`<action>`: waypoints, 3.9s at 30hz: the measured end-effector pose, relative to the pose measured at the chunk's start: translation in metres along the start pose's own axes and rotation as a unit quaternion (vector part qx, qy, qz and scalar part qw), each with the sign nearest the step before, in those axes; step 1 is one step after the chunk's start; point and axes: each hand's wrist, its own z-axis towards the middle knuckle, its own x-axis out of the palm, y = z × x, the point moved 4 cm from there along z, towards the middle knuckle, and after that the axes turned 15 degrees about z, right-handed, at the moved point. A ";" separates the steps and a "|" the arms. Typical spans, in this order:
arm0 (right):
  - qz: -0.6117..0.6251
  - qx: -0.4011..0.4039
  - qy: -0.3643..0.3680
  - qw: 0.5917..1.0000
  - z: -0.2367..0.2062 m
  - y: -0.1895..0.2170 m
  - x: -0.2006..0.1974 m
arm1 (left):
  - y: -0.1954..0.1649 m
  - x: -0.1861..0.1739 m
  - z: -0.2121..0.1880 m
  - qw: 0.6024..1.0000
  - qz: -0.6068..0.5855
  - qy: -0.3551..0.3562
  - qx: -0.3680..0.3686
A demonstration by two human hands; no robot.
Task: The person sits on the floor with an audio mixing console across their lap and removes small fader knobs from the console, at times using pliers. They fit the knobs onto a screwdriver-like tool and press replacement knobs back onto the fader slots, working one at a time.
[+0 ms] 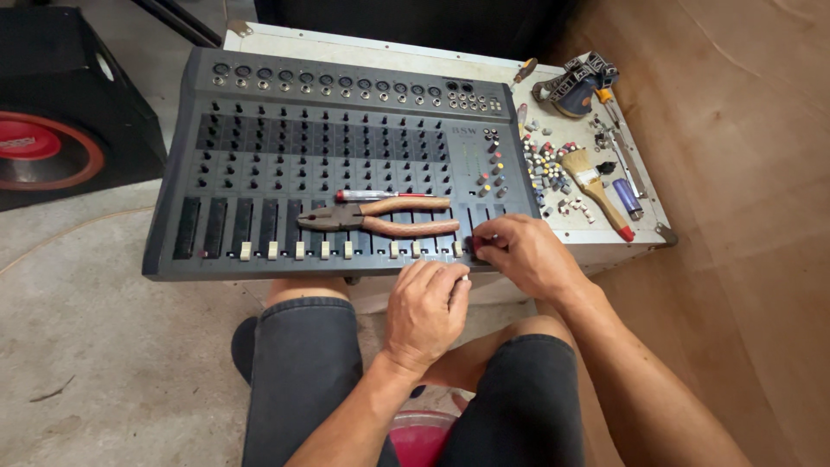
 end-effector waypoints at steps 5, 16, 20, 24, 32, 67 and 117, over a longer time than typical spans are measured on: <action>-0.049 -0.065 -0.001 0.997 0.004 -0.005 0.005 | 0.000 0.003 -0.001 1.000 0.001 -0.005 0.002; 0.239 0.096 -0.084 0.963 -0.014 -0.063 0.003 | -0.006 -0.001 -0.007 1.000 -0.003 0.001 0.007; 0.217 0.071 -0.137 0.964 -0.025 -0.076 0.009 | -0.006 0.003 -0.008 1.000 -0.002 0.009 0.005; 0.069 -0.103 -0.117 0.985 -0.031 -0.058 0.017 | -0.009 0.006 -0.011 1.000 0.002 0.016 0.004; 0.037 -0.077 -0.086 0.993 -0.028 -0.047 0.014 | -0.009 0.004 -0.010 1.000 0.004 0.023 0.007; 0.211 -0.077 -0.302 0.927 -0.104 0.047 0.088 | 0.048 0.030 -0.069 0.554 -0.655 0.256 -0.444; 0.259 0.039 -0.261 0.929 -0.105 0.042 0.097 | 0.033 0.008 -0.055 0.558 -0.675 0.268 -0.401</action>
